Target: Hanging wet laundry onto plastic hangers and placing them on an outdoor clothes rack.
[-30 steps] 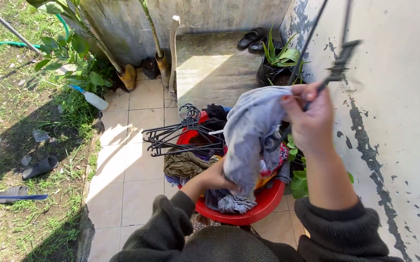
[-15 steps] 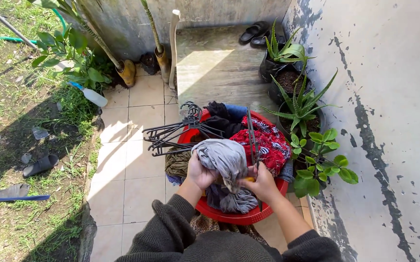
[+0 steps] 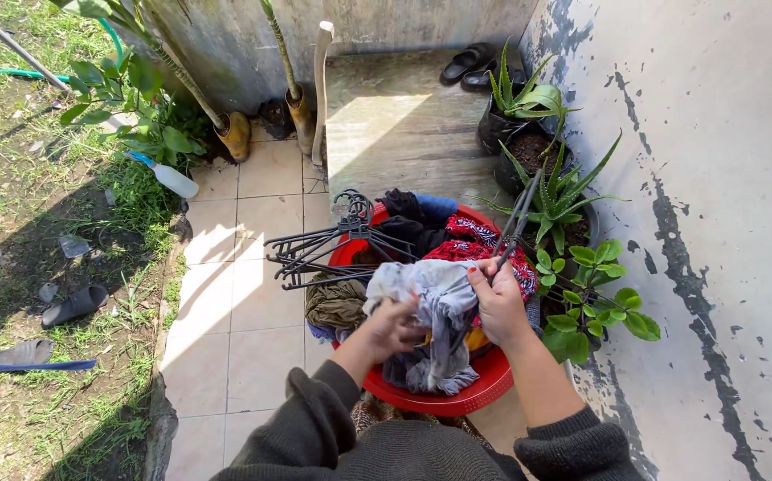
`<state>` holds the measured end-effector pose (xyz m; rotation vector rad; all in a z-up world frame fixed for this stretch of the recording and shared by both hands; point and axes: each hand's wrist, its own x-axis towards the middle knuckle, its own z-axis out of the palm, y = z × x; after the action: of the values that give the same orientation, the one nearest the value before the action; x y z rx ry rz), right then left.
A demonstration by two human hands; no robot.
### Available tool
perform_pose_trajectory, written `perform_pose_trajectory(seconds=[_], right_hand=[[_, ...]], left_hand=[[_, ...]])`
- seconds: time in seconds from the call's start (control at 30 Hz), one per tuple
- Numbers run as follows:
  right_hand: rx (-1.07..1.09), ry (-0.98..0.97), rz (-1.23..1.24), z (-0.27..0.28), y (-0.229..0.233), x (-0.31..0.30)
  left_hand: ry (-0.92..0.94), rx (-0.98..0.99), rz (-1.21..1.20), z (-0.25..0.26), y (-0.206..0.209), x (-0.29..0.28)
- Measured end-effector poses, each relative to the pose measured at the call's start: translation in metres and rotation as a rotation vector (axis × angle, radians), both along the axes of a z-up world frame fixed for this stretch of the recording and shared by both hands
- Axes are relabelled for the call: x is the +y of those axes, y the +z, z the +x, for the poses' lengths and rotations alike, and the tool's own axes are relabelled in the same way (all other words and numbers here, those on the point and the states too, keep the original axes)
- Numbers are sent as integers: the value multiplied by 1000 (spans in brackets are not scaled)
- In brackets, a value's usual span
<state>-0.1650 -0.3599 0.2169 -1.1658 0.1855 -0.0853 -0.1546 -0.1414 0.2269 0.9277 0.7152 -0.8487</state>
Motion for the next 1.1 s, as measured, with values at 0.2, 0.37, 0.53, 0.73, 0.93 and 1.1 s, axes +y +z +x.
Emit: perform_pose_trajectory(seconds=[0.2,0.37,0.53,0.73,0.93,1.1], right_hand=[[22,-75,-82,7,6,-12],[63,-107,-20,8,-1,-50],[133,-60,113,5,5,-13],[182,124,-81,-5,54,9],[177,177,-439,-11,2,-16],[77,27,-605,-8,23,-30]], left_hand=[[-138,-314,-94,-6,-91,-13],[-104,-431,18,20,-95,20],[-402,-879,59,4,-8,-5],[-283,-1148,176,2,-36,-29],[-265,-1254,393,13,31,-13],[-439,-1296,500,22,44,6]])
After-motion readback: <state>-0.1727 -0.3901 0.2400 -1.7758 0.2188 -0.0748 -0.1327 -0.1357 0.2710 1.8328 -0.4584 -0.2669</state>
